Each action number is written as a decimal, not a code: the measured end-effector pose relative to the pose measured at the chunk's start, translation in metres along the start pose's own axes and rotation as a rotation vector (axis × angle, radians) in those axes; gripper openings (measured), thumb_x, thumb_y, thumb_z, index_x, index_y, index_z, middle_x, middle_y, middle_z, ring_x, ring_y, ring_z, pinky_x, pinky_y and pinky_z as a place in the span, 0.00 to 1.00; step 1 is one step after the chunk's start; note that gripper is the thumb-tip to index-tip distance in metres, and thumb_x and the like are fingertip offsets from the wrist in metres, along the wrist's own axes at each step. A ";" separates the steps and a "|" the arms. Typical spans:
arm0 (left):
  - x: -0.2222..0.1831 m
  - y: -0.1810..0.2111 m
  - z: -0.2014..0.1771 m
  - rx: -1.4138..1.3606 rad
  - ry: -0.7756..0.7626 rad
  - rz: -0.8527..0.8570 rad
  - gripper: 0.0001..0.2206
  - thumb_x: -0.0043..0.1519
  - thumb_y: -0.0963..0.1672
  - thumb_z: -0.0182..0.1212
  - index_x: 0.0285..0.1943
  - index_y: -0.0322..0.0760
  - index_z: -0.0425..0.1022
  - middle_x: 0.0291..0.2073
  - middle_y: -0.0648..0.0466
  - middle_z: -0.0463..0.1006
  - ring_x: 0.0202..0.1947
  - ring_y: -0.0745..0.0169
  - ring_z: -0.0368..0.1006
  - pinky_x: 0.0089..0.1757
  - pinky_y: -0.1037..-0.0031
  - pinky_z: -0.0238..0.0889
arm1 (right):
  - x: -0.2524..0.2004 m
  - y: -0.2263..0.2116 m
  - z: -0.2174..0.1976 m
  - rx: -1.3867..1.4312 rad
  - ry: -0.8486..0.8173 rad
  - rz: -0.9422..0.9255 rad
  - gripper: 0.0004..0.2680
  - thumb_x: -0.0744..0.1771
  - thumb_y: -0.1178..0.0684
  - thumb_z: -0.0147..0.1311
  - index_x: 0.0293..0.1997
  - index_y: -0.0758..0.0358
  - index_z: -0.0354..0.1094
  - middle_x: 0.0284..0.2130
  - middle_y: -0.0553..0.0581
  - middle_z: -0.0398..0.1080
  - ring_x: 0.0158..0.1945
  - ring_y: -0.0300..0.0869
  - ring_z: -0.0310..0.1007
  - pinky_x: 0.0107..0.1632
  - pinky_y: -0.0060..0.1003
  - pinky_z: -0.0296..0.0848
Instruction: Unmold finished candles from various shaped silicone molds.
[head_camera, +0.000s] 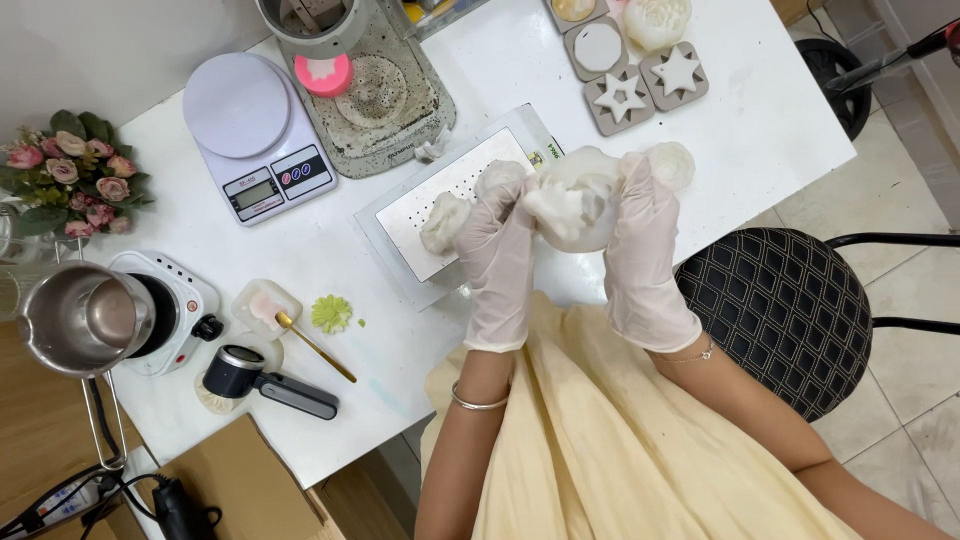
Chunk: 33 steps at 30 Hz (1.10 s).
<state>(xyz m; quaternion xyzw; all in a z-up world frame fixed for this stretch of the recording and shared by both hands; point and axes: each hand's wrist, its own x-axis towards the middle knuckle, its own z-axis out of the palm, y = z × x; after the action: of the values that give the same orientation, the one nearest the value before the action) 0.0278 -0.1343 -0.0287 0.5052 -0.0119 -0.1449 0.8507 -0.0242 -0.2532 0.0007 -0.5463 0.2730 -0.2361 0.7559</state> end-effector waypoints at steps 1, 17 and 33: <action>0.001 -0.004 -0.002 0.000 0.001 -0.002 0.08 0.68 0.40 0.61 0.52 0.28 0.79 0.40 0.60 0.78 0.37 0.77 0.70 0.39 0.84 0.65 | -0.002 -0.006 0.004 -0.001 0.000 0.002 0.16 0.74 0.39 0.41 0.49 0.63 0.68 0.39 0.49 0.71 0.43 0.35 0.71 0.48 0.32 0.74; -0.021 -0.002 0.023 -1.069 0.012 -0.469 0.21 0.71 0.51 0.51 0.65 0.32 0.73 0.58 0.51 0.77 0.48 0.61 0.73 0.47 0.73 0.67 | 0.013 -0.006 0.015 -0.826 0.278 -0.492 0.13 0.76 0.49 0.44 0.38 0.67 0.66 0.30 0.62 0.70 0.32 0.50 0.69 0.39 0.44 0.69; -0.017 0.054 -0.001 -1.305 -0.447 -0.460 0.33 0.63 0.42 0.61 0.80 0.36 0.57 0.80 0.47 0.50 0.82 0.55 0.43 0.77 0.62 0.39 | 0.040 0.003 -0.087 -0.495 0.120 0.208 0.16 0.72 0.38 0.49 0.42 0.64 0.65 0.29 0.50 0.71 0.26 0.34 0.65 0.28 0.29 0.62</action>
<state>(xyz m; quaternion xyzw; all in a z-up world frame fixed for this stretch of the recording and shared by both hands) 0.0239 -0.1052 0.0193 -0.1571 0.0100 -0.3975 0.9040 -0.0528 -0.3394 -0.0301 -0.6684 0.4212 -0.1154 0.6021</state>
